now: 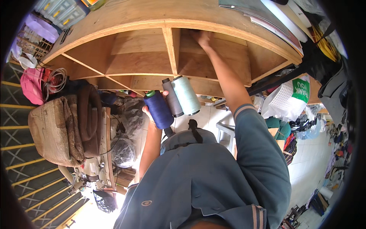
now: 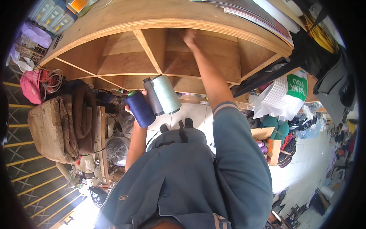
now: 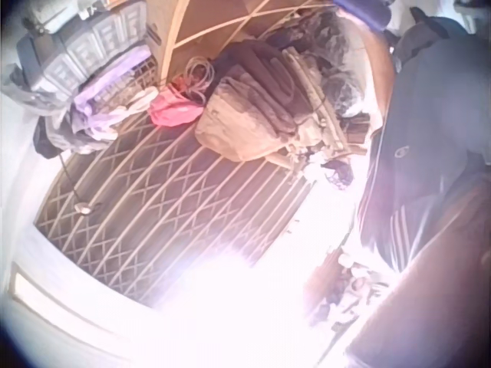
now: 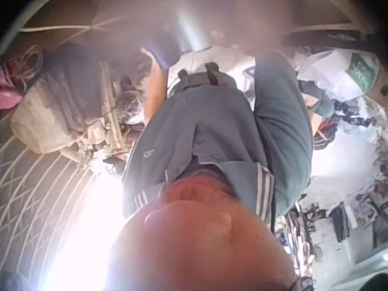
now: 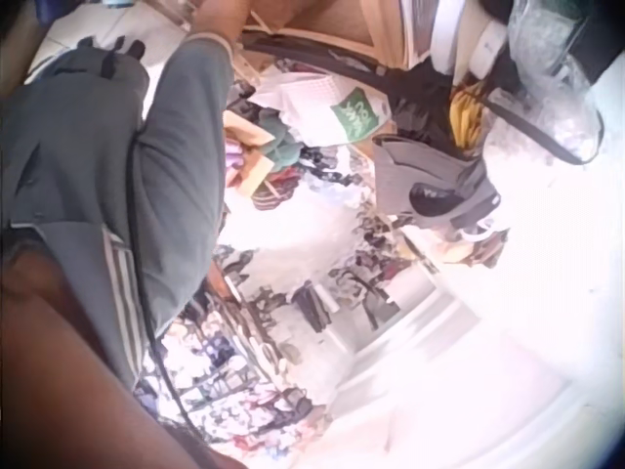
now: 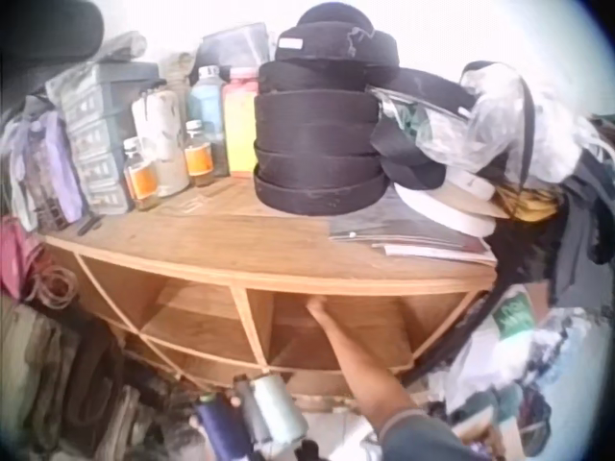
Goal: The person picks up thread spools from a box and places them onto shelves of a wooden organizer one by one or in small groups.
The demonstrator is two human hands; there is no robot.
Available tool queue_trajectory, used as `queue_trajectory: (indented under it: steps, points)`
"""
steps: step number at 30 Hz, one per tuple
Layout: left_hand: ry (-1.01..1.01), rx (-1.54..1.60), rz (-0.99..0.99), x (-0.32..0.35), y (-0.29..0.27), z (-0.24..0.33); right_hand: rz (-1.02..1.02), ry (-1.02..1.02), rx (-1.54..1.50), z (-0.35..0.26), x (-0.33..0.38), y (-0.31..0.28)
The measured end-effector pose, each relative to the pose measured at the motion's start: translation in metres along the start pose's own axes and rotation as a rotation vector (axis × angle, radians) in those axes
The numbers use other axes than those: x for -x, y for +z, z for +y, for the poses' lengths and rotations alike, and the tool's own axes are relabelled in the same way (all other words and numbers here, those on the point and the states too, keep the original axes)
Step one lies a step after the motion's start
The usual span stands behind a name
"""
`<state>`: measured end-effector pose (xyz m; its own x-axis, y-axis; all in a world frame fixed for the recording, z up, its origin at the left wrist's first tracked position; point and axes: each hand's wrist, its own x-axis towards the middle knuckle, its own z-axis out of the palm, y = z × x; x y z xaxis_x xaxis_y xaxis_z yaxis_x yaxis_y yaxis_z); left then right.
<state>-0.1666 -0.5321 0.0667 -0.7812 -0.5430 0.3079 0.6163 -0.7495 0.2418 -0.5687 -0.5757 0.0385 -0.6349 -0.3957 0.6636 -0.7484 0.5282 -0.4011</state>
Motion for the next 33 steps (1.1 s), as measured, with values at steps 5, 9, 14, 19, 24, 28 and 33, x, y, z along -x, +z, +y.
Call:
queue_trajectory:
  steps: [5, 9, 14, 19, 24, 28, 33]
  points:
    - [-0.092, 0.057, -0.053, -0.002, -0.006, -0.012, -0.159, 0.155, 0.156, -0.002, -0.007, -0.015]
    - [-0.072, -0.033, -0.010, -0.014, 0.002, -0.028, -0.186, 0.114, 0.153, 0.005, -0.019, -0.019]
    - [-0.056, -0.004, -0.013, -0.032, 0.008, -0.045, -0.227, 0.088, 0.082, 0.011, -0.028, -0.024]
    - [-0.086, 0.056, 0.024, -0.046, 0.012, -0.060, -0.332, 0.150, -0.184, 0.015, -0.015, -0.054]
    - [-0.210, 0.250, -0.100, -0.075, 0.002, -0.068, -0.735, 0.241, -0.721, 0.011, 0.006, -0.129]
    - [-0.163, -0.161, 0.045, -0.098, 0.042, -0.069, -1.176, 0.498, -0.981, -0.018, 0.047, -0.221]
    - [-0.279, -0.354, 0.152, -0.110, 0.062, -0.084, -1.257, 0.544, -1.233, -0.015, 0.065, -0.270]
